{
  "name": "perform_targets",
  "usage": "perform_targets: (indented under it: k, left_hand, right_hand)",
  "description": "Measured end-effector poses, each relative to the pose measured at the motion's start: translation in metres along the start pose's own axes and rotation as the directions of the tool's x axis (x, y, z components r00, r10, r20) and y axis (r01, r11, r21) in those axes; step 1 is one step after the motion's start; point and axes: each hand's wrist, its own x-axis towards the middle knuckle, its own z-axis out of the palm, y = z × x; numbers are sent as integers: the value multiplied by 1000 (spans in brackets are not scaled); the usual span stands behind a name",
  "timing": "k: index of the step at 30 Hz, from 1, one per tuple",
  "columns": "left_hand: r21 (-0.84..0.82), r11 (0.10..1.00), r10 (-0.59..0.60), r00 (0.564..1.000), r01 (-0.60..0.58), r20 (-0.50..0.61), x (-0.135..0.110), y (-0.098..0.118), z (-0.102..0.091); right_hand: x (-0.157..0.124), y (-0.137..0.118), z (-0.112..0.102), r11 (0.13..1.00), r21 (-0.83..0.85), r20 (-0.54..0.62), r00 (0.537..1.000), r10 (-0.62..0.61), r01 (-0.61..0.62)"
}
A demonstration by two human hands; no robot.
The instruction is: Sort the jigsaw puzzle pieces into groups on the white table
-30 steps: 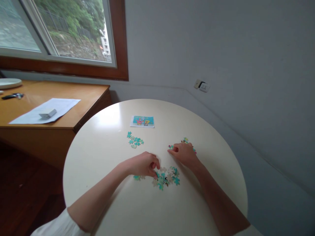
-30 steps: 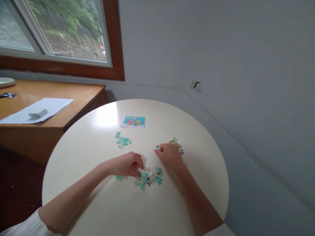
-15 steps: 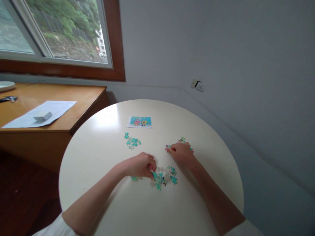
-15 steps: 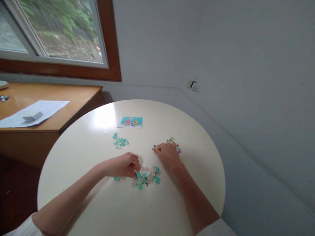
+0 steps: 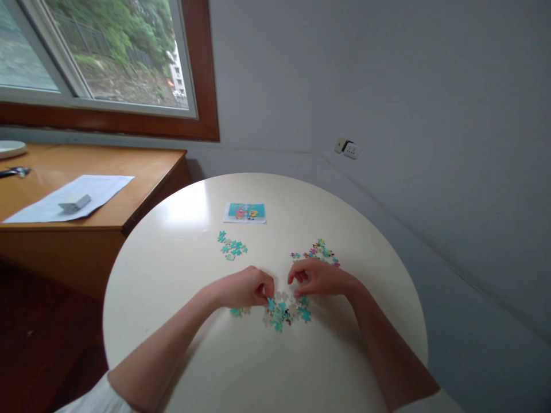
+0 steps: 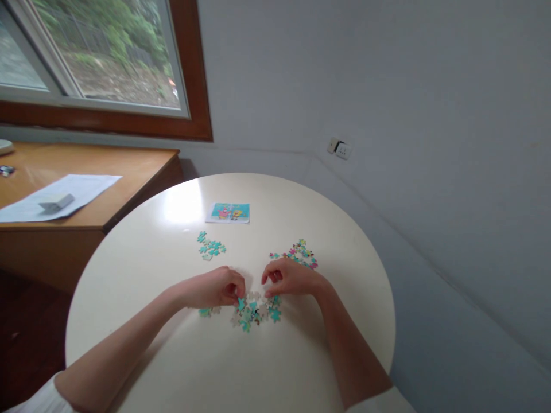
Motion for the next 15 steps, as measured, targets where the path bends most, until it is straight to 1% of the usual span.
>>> perform_targets:
  k: [3, 8, 12, 15]
  left_hand:
    - [-18, 1000, -16, 1000, 16, -10, 0, -2, 2]
    - [-60, 997, -41, 999, 40, -22, -2, 0, 0]
    - [-56, 996, -69, 994, 64, -89, -3, 1, -4]
    - [-29, 993, -118, 976, 115, -182, -3, -1, -7]
  right_hand:
    - [1, 1, 1, 1000, -17, 16, 1000, -19, 19]
    - [1, 2, 2, 1000, -5, 24, 1000, -19, 20]
    - [3, 1, 3, 1000, 25, -7, 1000, -5, 5]
    - [5, -2, 6, 999, 30, -52, 999, -10, 11]
